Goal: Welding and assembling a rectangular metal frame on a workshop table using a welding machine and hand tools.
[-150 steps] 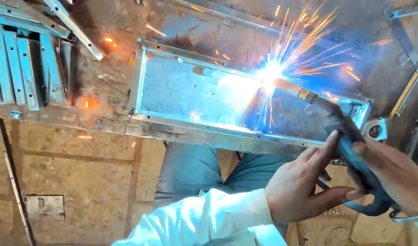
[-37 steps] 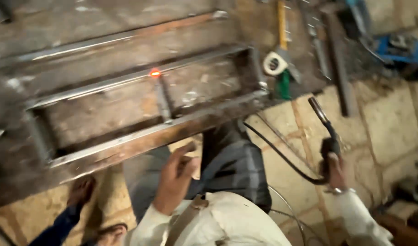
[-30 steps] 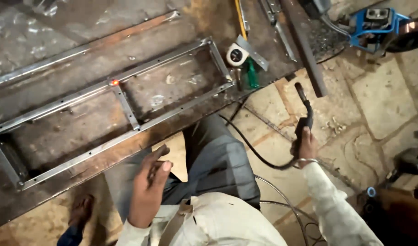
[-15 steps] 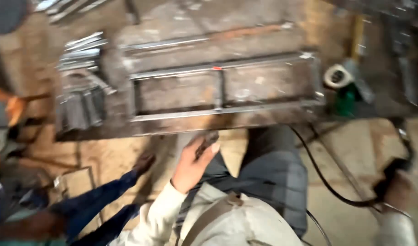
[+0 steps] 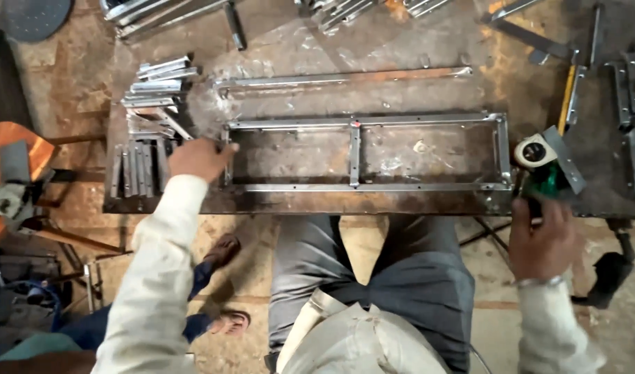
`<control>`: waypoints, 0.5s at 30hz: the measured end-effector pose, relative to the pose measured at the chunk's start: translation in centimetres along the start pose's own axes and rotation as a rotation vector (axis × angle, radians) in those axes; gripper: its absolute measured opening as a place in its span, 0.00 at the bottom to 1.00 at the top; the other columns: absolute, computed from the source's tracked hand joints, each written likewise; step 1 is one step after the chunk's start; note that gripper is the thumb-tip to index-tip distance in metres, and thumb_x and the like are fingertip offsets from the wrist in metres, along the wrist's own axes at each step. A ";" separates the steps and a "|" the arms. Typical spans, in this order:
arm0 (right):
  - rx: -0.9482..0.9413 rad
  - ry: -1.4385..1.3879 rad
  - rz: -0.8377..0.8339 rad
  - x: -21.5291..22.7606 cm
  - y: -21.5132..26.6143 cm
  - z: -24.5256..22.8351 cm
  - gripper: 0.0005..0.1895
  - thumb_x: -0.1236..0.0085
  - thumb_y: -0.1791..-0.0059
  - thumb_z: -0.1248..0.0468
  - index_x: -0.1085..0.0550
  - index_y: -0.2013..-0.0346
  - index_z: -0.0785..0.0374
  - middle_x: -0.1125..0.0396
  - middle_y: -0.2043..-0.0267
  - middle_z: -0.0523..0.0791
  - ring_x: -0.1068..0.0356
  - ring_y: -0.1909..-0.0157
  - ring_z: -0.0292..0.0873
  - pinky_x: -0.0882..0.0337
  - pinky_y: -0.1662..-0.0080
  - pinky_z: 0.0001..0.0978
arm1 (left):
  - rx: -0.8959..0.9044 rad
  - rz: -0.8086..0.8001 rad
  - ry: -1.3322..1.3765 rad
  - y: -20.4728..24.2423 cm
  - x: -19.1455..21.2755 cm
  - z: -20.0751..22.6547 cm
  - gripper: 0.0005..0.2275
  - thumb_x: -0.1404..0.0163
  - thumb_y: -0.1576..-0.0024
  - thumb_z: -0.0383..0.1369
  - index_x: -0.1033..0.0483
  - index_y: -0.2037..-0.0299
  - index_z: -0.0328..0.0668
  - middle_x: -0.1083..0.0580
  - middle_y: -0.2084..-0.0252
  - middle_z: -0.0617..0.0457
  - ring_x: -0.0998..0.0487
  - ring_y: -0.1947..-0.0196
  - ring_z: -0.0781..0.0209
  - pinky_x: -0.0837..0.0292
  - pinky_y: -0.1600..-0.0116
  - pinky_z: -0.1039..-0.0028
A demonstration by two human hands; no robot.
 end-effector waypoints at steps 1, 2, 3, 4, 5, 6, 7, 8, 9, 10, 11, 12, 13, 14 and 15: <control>0.021 0.051 -0.073 -1.4 -1.9 -0.5 0.15 0.40 0.38 0.53 0.25 0.53 0.63 0.30 0.55 0.51 0.31 0.53 0.56 0.31 0.49 0.47 | -0.038 -0.072 -0.064 -1.2 -1.6 -0.2 0.27 0.50 0.40 0.58 0.18 0.54 0.40 0.20 0.57 0.38 0.20 0.53 0.36 0.26 0.50 0.50; 0.044 0.101 -0.144 -2.7 -3.6 -1.2 0.15 0.39 0.39 0.51 0.24 0.55 0.61 0.29 0.58 0.51 0.29 0.56 0.56 0.31 0.53 0.47 | -0.075 -0.145 -0.128 -2.2 -3.1 -0.6 0.29 0.50 0.44 0.61 0.18 0.55 0.40 0.20 0.56 0.39 0.21 0.52 0.36 0.26 0.50 0.49; 0.061 0.072 -0.151 -3.4 -5.0 -1.4 0.15 0.39 0.39 0.51 0.24 0.55 0.61 0.29 0.58 0.51 0.29 0.56 0.56 0.31 0.53 0.47 | -0.043 -0.136 -0.139 -2.7 -3.4 -0.9 0.29 0.50 0.44 0.61 0.18 0.55 0.40 0.20 0.56 0.39 0.21 0.52 0.36 0.26 0.50 0.49; 0.115 0.223 -0.170 -4.4 -6.4 -2.0 0.19 0.37 0.39 0.47 0.22 0.58 0.61 0.29 0.61 0.51 0.28 0.58 0.56 0.30 0.55 0.49 | -0.073 -0.138 -0.100 -3.2 -3.7 -0.9 0.28 0.49 0.45 0.59 0.19 0.54 0.40 0.21 0.55 0.39 0.21 0.53 0.36 0.26 0.50 0.49; 0.181 0.370 -0.180 -5.8 -8.1 -2.8 0.23 0.35 0.40 0.43 0.21 0.61 0.60 0.28 0.63 0.51 0.27 0.61 0.56 0.30 0.57 0.51 | -0.091 -0.133 -0.057 -3.6 -4.1 -1.4 0.27 0.48 0.47 0.58 0.20 0.53 0.40 0.21 0.55 0.39 0.21 0.53 0.36 0.26 0.50 0.50; 0.212 0.336 -0.180 -12.5 -8.7 2.6 0.23 0.35 0.40 0.43 0.21 0.61 0.60 0.28 0.63 0.51 0.27 0.61 0.56 0.30 0.57 0.51 | -0.049 -0.118 -0.064 -3.3 -3.6 -2.1 0.27 0.48 0.47 0.58 0.20 0.53 0.40 0.21 0.55 0.39 0.21 0.53 0.36 0.26 0.50 0.50; 0.137 0.365 -0.385 -18.8 -8.7 9.5 0.28 0.43 0.40 0.41 0.22 0.64 0.65 0.29 0.69 0.52 0.28 0.66 0.54 0.29 0.61 0.48 | -0.077 -0.113 -0.049 -2.9 -3.6 -1.6 0.25 0.48 0.46 0.57 0.18 0.56 0.40 0.21 0.55 0.39 0.21 0.54 0.37 0.26 0.49 0.50; 0.070 0.400 -0.594 -24.1 -8.8 15.8 0.34 0.51 0.40 0.39 0.23 0.68 0.69 0.31 0.74 0.53 0.29 0.72 0.51 0.27 0.66 0.44 | -0.104 -0.107 -0.034 -2.7 -3.7 -1.1 0.24 0.48 0.45 0.55 0.17 0.60 0.40 0.20 0.56 0.39 0.20 0.54 0.37 0.26 0.48 0.51; 0.092 0.390 -0.593 -26.7 -7.3 19.9 0.34 0.51 0.40 0.39 0.23 0.68 0.69 0.31 0.74 0.53 0.29 0.72 0.51 0.27 0.66 0.44 | -0.083 -0.098 -0.034 -2.4 -3.4 -1.5 0.24 0.48 0.45 0.55 0.17 0.60 0.40 0.20 0.56 0.39 0.20 0.54 0.37 0.26 0.48 0.51; 0.087 0.378 -0.449 -28.7 -7.2 22.9 0.32 0.50 0.42 0.39 0.26 0.64 0.69 0.33 0.73 0.53 0.32 0.71 0.50 0.29 0.65 0.44 | -0.103 -0.090 -0.026 -2.3 -3.2 -1.5 0.23 0.48 0.45 0.55 0.17 0.61 0.40 0.20 0.57 0.39 0.20 0.55 0.38 0.26 0.49 0.51; 0.068 0.368 -0.308 -30.8 -6.4 25.2 0.32 0.49 0.44 0.39 0.29 0.60 0.70 0.36 0.72 0.52 0.35 0.70 0.49 0.31 0.65 0.43 | -0.136 -0.087 -0.020 -2.4 -3.1 -1.0 0.23 0.49 0.45 0.54 0.16 0.62 0.40 0.20 0.58 0.39 0.20 0.56 0.38 0.25 0.49 0.51; 0.075 0.361 -0.309 -31.5 -5.8 25.9 0.32 0.49 0.44 0.39 0.29 0.60 0.70 0.36 0.72 0.52 0.35 0.70 0.49 0.31 0.65 0.43 | -0.127 -0.084 -0.022 -2.5 -2.7 -1.0 0.23 0.49 0.45 0.54 0.16 0.62 0.40 0.20 0.58 0.39 0.20 0.56 0.38 0.25 0.49 0.51; 0.027 0.061 -0.339 -31.9 -4.8 27.0 0.29 0.52 0.41 0.43 0.28 0.58 0.71 0.35 0.70 0.51 0.35 0.68 0.47 0.32 0.62 0.45 | -0.123 -0.106 -0.020 -2.4 -2.7 -0.8 0.23 0.49 0.44 0.55 0.16 0.62 0.40 0.20 0.59 0.39 0.19 0.56 0.38 0.25 0.49 0.51; -0.022 -0.238 -0.364 -32.3 -3.8 28.1 0.27 0.55 0.38 0.46 0.27 0.57 0.71 0.34 0.68 0.49 0.36 0.65 0.45 0.33 0.58 0.47 | -0.120 -0.128 -0.017 -2.3 -2.7 -0.7 0.23 0.49 0.44 0.55 0.16 0.63 0.41 0.20 0.59 0.39 0.19 0.56 0.39 0.25 0.49 0.51; -0.012 -0.242 -0.375 -33.3 -3.6 29.6 0.27 0.55 0.38 0.46 0.27 0.57 0.71 0.34 0.68 0.49 0.36 0.65 0.45 0.33 0.58 0.47 | -0.105 -0.131 -0.016 -1.8 -2.3 -0.5 0.23 0.49 0.44 0.55 0.16 0.63 0.41 0.20 0.59 0.39 0.19 0.56 0.39 0.25 0.49 0.51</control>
Point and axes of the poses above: each hand's wrist, its own y-axis away from the middle knuckle, its own x-axis out of the back of the hand, z = x × y, the point moved 8 cm from there along -y, towards the middle knuckle
